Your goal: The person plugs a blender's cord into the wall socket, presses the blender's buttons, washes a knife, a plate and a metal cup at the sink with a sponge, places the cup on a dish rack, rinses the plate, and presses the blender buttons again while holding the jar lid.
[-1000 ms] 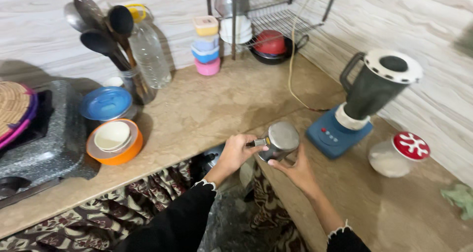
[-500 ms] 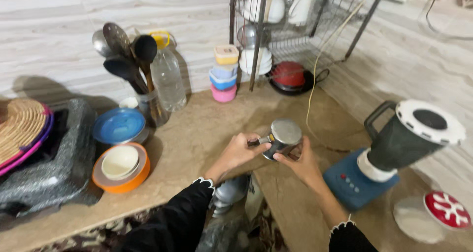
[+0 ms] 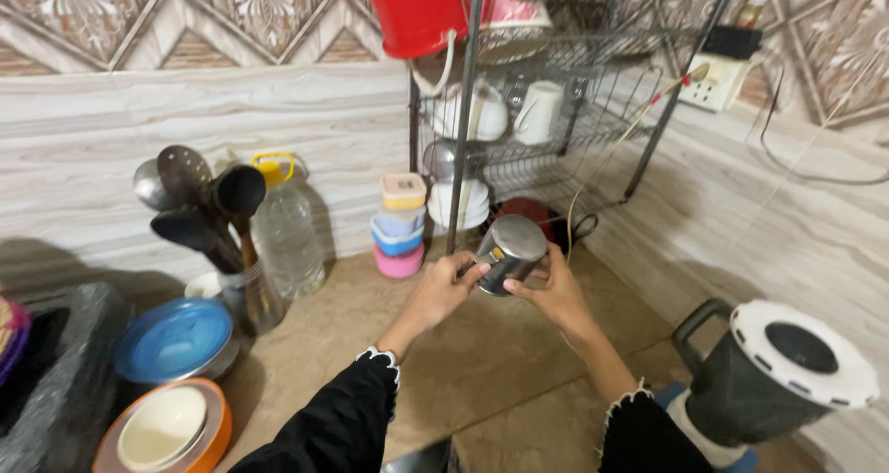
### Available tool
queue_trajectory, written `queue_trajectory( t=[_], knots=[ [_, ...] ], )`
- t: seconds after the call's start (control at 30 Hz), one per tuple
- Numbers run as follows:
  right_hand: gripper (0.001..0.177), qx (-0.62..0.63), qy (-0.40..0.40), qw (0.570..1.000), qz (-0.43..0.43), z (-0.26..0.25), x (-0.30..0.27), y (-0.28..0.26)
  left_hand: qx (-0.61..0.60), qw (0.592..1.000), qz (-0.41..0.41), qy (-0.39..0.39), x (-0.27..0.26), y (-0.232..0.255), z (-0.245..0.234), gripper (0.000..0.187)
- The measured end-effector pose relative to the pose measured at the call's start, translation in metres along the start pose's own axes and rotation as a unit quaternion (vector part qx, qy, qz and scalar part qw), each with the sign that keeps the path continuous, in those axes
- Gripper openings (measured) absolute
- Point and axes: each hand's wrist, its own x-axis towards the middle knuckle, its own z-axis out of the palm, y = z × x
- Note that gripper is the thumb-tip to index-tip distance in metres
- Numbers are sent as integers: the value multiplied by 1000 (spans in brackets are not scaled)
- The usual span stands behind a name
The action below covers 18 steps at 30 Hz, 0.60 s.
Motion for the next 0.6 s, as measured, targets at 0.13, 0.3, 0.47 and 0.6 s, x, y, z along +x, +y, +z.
queue_trajectory(
  t=[0.13,0.3,0.47,0.6],
  knots=[
    [100,0,27,1000,-7,-8,51,-11,2,999,18,43,41,15,-8,32],
    [93,35,41,998,-46,-14,99,-29,26,994,85,68,92,20,-16,29],
    [80,7,82,990,-110,-22,139,-57,42,981,159,100,143,21,-22,30],
    [85,36,73,988,-133,-23,179,-71,41,960,237,139,179,16,-23,35]
  ],
)
